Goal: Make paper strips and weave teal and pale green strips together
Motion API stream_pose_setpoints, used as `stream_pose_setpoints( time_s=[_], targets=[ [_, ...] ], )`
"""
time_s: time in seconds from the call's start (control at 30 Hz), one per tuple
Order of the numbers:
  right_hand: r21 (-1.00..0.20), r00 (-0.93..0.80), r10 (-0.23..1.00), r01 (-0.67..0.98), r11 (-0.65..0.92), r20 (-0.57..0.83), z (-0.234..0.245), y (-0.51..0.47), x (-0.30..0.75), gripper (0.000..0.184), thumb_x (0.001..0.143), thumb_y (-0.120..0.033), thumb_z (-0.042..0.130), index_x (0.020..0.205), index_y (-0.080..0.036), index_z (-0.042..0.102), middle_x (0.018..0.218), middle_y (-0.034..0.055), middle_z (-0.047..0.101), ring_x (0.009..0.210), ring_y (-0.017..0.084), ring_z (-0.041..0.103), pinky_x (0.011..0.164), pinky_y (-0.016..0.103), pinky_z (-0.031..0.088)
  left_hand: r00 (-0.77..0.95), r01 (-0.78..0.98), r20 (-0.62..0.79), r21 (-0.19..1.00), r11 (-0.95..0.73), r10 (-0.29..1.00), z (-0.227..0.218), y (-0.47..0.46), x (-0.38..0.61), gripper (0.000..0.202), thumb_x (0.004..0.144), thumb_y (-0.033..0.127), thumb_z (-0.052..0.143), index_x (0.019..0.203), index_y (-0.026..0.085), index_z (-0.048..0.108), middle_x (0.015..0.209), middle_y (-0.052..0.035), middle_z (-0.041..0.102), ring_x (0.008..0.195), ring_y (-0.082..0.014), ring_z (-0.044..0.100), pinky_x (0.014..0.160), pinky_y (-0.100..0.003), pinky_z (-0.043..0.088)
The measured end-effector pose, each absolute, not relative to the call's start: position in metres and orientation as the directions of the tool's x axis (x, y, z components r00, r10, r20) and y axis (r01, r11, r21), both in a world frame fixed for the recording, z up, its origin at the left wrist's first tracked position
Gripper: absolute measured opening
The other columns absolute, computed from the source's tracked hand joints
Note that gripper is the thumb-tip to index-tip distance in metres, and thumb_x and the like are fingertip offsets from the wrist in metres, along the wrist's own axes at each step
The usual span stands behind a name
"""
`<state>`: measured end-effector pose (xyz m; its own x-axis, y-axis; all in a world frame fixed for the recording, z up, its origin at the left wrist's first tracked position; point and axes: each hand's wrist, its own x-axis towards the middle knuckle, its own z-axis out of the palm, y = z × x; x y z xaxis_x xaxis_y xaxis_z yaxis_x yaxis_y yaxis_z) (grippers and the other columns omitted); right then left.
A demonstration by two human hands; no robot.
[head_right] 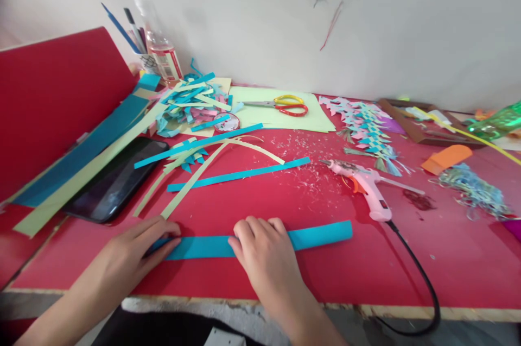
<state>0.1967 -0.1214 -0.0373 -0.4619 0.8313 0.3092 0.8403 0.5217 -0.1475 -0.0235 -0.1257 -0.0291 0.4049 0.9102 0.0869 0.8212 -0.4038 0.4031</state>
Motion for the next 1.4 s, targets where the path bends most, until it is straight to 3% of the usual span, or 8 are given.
stream_pose_setpoints(
  time_s=[0.1,0.27,0.4,0.5,0.63,1.1,1.23,1.4],
  targets=[
    [-0.145,-0.467,0.832,0.839,0.524,0.3,-0.036,-0.122,0.196,0.024,0.087,-0.026,0.033,0.069,-0.019,0.047,0.062,0.0005,0.052,0.058,0.013,0.047,0.058,0.027,0.024,0.428,0.815,0.134,0.371,-0.446,0.894,-0.027,-0.13,-0.034,0.024,0.086,0.026,0.032,0.091,0.02,0.055,0.089,-0.0029,0.058,0.077,-0.012,0.056,0.066,-0.019,0.043],
    [-0.154,-0.463,0.849,0.847,0.508,0.254,-0.034,-0.123,0.196,0.017,0.085,-0.024,0.039,0.07,-0.019,0.048,0.064,0.0003,0.053,0.061,0.014,0.048,0.059,0.027,0.025,0.595,0.781,0.262,0.038,-0.624,0.76,-0.02,-0.144,-0.02,0.035,0.085,0.019,0.031,0.114,0.025,0.048,0.113,-0.0019,0.053,0.098,-0.0164,0.049,0.084,-0.029,0.038],
    [-0.149,-0.459,0.854,0.852,0.501,0.245,-0.035,-0.123,0.196,0.013,0.083,-0.023,0.043,0.072,-0.019,0.048,0.066,-0.0001,0.053,0.063,0.015,0.049,0.061,0.027,0.025,0.695,0.707,0.255,-0.072,-0.704,0.672,-0.025,-0.159,0.007,0.042,0.083,0.039,0.035,0.119,0.02,0.045,0.121,-0.0008,0.049,0.108,-0.0156,0.042,0.092,-0.027,0.03],
    [-0.157,-0.458,0.855,0.851,0.501,0.244,-0.035,-0.123,0.197,0.011,0.082,-0.023,0.045,0.073,-0.019,0.048,0.067,-0.0004,0.053,0.063,0.015,0.049,0.061,0.027,0.025,0.665,0.736,0.283,-0.095,-0.67,0.691,-0.034,-0.169,0.019,0.055,0.08,0.053,0.032,0.12,0.018,0.045,0.124,-0.0027,0.047,0.11,-0.0177,0.039,0.097,-0.031,0.023],
    [-0.18,-0.449,0.865,0.853,0.489,0.224,-0.035,-0.124,0.197,0.008,0.08,-0.023,0.048,0.073,-0.02,0.048,0.067,-0.001,0.054,0.064,0.015,0.049,0.061,0.027,0.025,0.589,0.8,0.299,-0.086,-0.593,0.751,-0.044,-0.178,0.024,0.054,0.08,0.054,0.031,0.121,0.022,0.043,0.124,-0.0014,0.047,0.109,-0.0184,0.039,0.1,-0.037,0.015],
    [-0.33,-0.426,0.876,0.812,0.481,0.227,-0.031,-0.126,0.204,0.012,0.079,-0.03,0.05,0.078,-0.019,0.049,0.076,0.0009,0.058,0.072,0.014,0.053,0.066,0.026,0.03,0.453,0.891,0.25,-0.085,-0.446,0.856,-0.045,-0.187,0.031,0.063,0.073,0.061,0.037,0.128,0.032,0.03,0.119,-0.0009,0.048,0.101,-0.0234,0.041,0.093,-0.044,0.023],
    [-0.311,-0.405,0.882,0.828,0.466,0.243,-0.03,-0.127,0.218,0.015,0.077,-0.033,0.051,0.074,-0.019,0.05,0.073,0.0015,0.059,0.071,0.015,0.053,0.066,0.027,0.031,0.446,0.895,0.235,-0.104,-0.434,0.863,-0.042,-0.187,0.034,0.067,0.071,0.063,0.037,0.13,0.033,0.026,0.118,-0.0026,0.048,0.1,-0.0249,0.041,0.091,-0.046,0.025],
    [-0.261,-0.387,0.882,0.852,0.453,0.267,-0.03,-0.128,0.243,0.017,0.077,-0.034,0.05,0.069,-0.019,0.049,0.068,-0.0011,0.058,0.068,0.014,0.053,0.087,0.035,0.026,0.437,0.899,0.198,-0.132,-0.418,0.878,-0.038,-0.187,0.037,0.069,0.07,0.064,0.037,0.131,0.032,0.024,0.118,-0.0049,0.047,0.099,-0.0264,0.041,0.092,-0.05,0.024]
  ],
)
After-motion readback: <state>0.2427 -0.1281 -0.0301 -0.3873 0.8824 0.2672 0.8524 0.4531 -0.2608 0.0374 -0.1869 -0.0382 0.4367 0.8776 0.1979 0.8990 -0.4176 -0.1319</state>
